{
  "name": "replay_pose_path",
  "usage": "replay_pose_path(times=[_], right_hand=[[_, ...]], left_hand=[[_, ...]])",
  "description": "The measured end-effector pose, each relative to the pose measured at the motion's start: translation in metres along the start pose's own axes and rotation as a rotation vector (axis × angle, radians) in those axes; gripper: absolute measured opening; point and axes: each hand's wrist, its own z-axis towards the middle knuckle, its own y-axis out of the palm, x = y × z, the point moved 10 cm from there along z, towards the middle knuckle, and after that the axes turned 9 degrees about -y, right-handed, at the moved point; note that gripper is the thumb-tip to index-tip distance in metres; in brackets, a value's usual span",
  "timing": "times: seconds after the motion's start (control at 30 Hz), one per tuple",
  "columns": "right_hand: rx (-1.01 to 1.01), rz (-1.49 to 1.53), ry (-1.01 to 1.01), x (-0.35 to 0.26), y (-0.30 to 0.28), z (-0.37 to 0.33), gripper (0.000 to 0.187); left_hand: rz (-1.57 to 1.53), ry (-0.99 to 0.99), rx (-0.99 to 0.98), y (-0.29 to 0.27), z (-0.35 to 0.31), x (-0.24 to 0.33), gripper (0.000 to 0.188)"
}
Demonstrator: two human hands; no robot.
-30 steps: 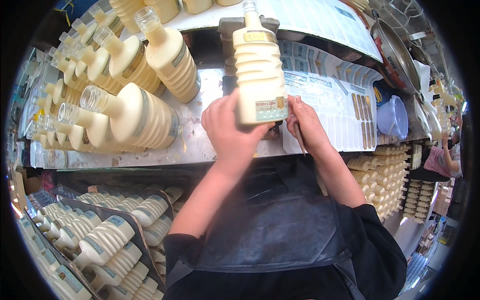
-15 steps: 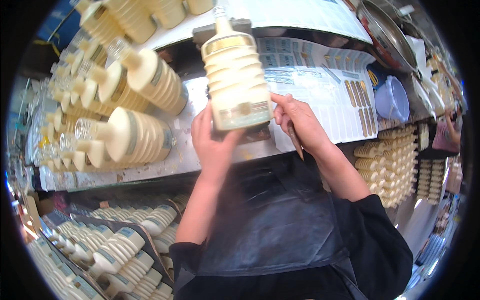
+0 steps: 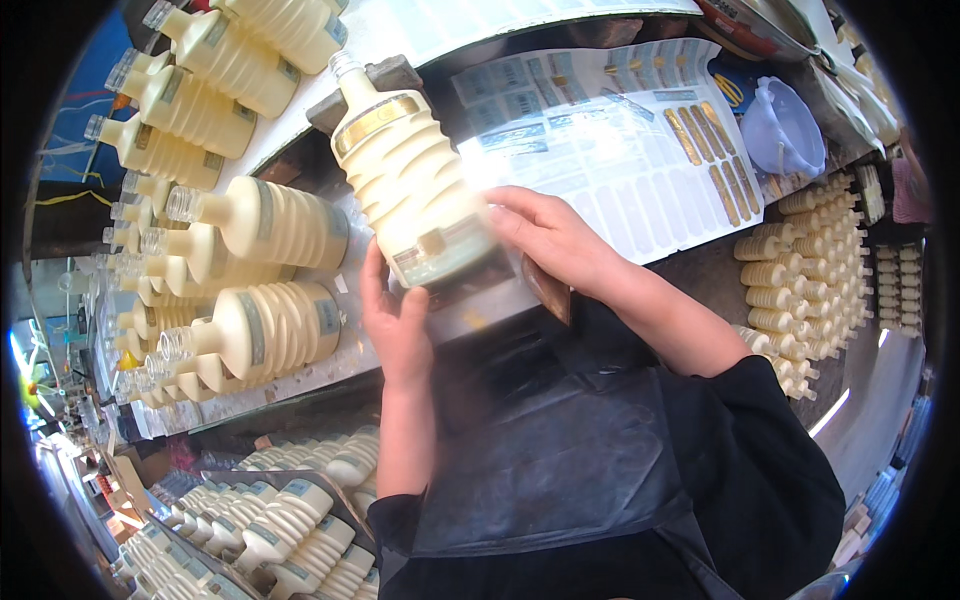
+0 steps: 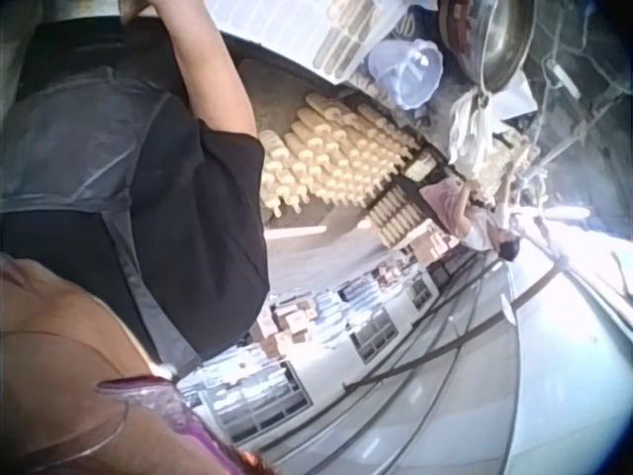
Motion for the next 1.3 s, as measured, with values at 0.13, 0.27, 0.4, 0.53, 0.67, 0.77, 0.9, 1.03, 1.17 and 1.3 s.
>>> replay_pose_path(times=[0.13,0.27,0.4,0.53,0.67,0.77,0.9,1.03,1.17,1.3], right_hand=[[-0.003,-0.045,0.129,0.006,0.002,-0.001,0.035],[-0.002,-0.136,0.164,0.004,0.003,0.001,0.035],[0.02,-0.13,0.179,0.005,0.002,0.0,0.036],[0.025,-0.123,0.164,0.005,0.003,0.0,0.037],[0.023,-0.132,0.147,0.004,0.004,0.0,0.038],[0.023,-0.137,0.155,0.004,0.003,0.0,0.039],[0.011,-0.138,0.166,0.006,0.003,0.001,0.04],[-0.004,-0.171,0.158,0.004,0.004,0.001,0.042],[0.013,-0.182,0.154,0.007,0.002,0.001,0.039],[0.067,-0.02,0.172,-0.002,-0.014,0.008,0.031]], left_hand=[[-0.278,-0.082,0.05,0.001,0.005,-0.004,0.054],[-0.188,-0.087,0.158,0.001,0.007,-0.003,0.041],[-0.195,-0.069,0.151,0.0,0.009,-0.005,0.035],[-0.231,-0.076,0.154,-0.002,0.009,-0.008,0.036],[-0.264,-0.086,0.151,-0.001,0.009,-0.008,0.038],[-0.274,-0.098,0.149,0.001,0.009,-0.007,0.042],[-0.338,-0.131,0.154,0.001,0.007,-0.008,0.041],[-0.178,-0.156,0.162,0.006,0.008,-0.003,0.04],[-0.151,-0.127,0.131,0.009,0.008,-0.002,0.044],[-0.179,-0.129,0.115,0.009,0.01,0.005,0.057]])
